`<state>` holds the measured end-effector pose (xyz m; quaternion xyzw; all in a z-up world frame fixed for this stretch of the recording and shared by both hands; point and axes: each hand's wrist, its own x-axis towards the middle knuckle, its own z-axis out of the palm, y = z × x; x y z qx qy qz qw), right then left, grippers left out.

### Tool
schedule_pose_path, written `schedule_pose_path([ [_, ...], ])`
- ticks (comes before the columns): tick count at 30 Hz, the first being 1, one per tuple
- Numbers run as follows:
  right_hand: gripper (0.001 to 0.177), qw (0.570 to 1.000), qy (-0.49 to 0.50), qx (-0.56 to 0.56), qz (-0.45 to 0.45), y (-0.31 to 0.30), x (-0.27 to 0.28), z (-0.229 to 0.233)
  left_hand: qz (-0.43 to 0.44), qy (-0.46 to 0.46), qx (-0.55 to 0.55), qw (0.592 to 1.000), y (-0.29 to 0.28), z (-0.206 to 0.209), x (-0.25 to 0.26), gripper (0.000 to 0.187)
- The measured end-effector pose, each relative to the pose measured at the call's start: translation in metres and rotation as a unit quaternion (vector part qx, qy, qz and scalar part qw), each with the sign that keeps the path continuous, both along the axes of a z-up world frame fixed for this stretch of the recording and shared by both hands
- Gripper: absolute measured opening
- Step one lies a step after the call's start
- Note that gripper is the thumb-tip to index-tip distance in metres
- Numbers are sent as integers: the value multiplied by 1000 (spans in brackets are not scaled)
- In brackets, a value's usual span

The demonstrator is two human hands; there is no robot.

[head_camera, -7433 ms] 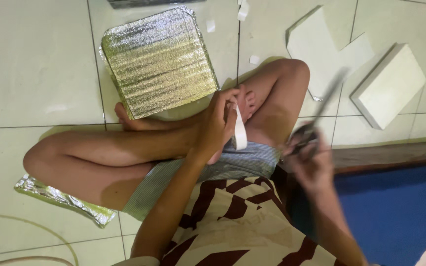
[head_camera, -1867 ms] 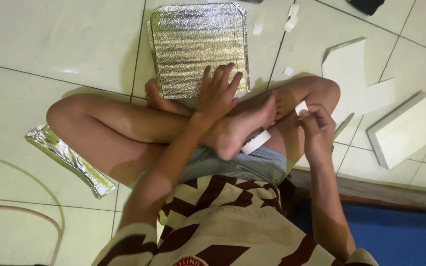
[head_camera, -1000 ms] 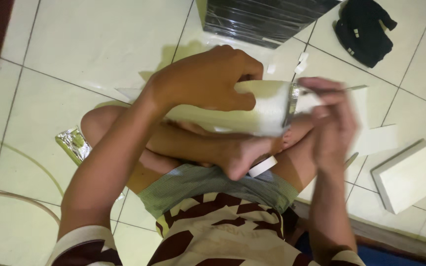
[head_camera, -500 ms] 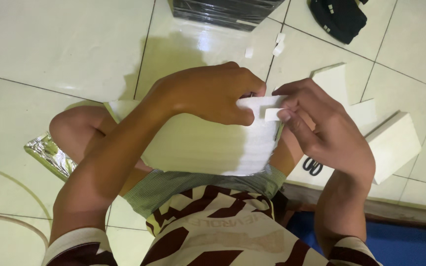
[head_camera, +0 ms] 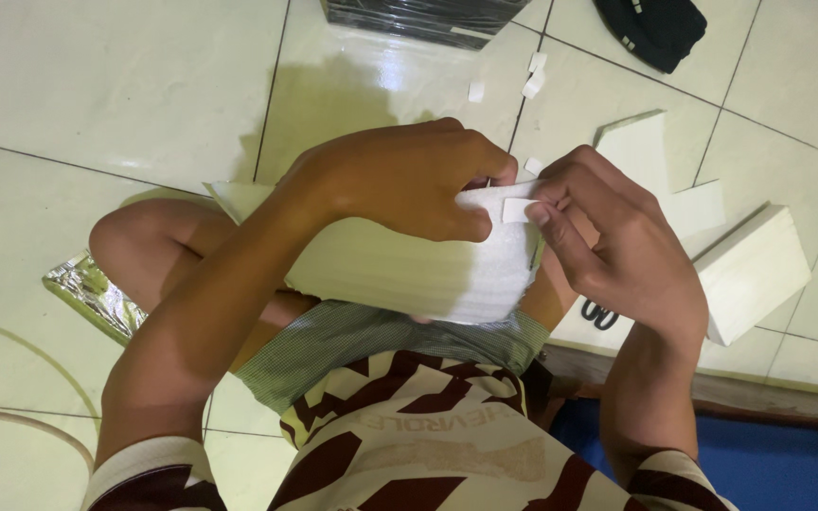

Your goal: The person lines the inside of a styrofoam box with reflective insulation sheets, using a marker to mark lines and scissors to cut tape for securing the material.

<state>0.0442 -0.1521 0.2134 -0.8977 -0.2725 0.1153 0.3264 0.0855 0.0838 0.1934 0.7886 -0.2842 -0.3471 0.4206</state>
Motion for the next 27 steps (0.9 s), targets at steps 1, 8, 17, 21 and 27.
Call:
schedule_pose_path([
  [1,9,1000,-1,-2,-1,0,0,-1,-4,2,-3,1000,0,0,0,35],
  [8,9,999,-36,-6,-13,1,-4,-3,11,-12,-21,1000,-1,-4,-2,36],
  [17,13,997,-65,12,-33,1,-8,-3,59,-100,-106,988,-10,-22,-2,24],
  [21,19,995,-66,19,-77,1,-13,-6,51,-181,-136,973,-9,-27,-3,22],
  [27,19,993,-40,41,-104,-3,-18,-11,33,-231,-148,961,-9,-30,-6,20],
])
